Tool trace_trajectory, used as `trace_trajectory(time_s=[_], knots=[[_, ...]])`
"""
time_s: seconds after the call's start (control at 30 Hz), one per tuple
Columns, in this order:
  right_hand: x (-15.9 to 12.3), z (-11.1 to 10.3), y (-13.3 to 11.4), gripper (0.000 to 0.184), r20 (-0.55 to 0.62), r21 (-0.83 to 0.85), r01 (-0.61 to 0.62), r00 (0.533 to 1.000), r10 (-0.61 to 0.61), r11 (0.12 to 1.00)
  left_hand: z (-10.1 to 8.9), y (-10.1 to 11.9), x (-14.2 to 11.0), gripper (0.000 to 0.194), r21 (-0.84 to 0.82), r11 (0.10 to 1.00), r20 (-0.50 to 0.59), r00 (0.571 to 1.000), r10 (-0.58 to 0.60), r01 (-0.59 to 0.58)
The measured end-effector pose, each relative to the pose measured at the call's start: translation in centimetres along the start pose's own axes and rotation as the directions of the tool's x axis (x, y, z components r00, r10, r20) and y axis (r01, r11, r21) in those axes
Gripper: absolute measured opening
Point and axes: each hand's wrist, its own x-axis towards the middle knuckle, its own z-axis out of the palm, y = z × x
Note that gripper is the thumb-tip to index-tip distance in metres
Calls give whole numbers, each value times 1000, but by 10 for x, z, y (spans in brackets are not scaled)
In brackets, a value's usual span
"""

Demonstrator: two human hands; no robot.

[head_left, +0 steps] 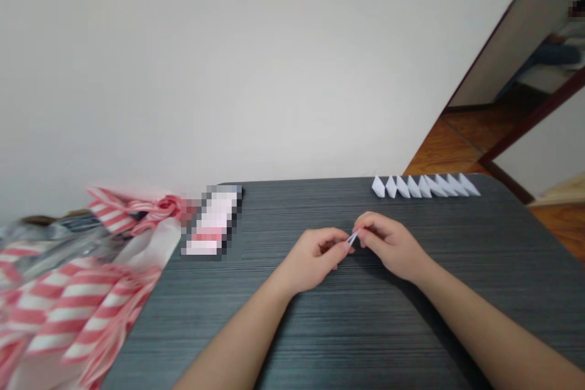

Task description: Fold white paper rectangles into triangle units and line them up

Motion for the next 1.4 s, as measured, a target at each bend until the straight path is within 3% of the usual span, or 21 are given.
trace_trajectory(time_s=[0.37, 0.53, 0.73, 1.0, 1.2, 1.4], knots=[[1, 0, 5, 9, 7, -26, 8, 1000, -8, 1000, 3, -14, 3, 26, 51, 998, -70, 997, -41, 45], [1, 2, 5, 8, -19, -53, -45, 999, 44, 998, 3, -18, 3, 29, 89, 995, -114, 993, -40, 50], [-1, 2, 3, 11, -19, -109, -148, 989, 147, 983, 3, -15, 3, 31, 59, 998, -91, 995, 30, -25], [-1, 1, 0, 12, 3, -166, -136, 990, 138, 977, 3, -12, 3, 20, 91, 994, -92, 994, -54, 63], [0, 2, -1, 14, 37, -124, -163, 985, 169, 979, 2, -9, 3, 26, 182, 982, -89, 996, -28, 44], [1, 2, -5, 19, 45, -198, -115, 991, 126, 973, 1, -9, 3, 24, 239, 971, -93, 995, 20, 3]])
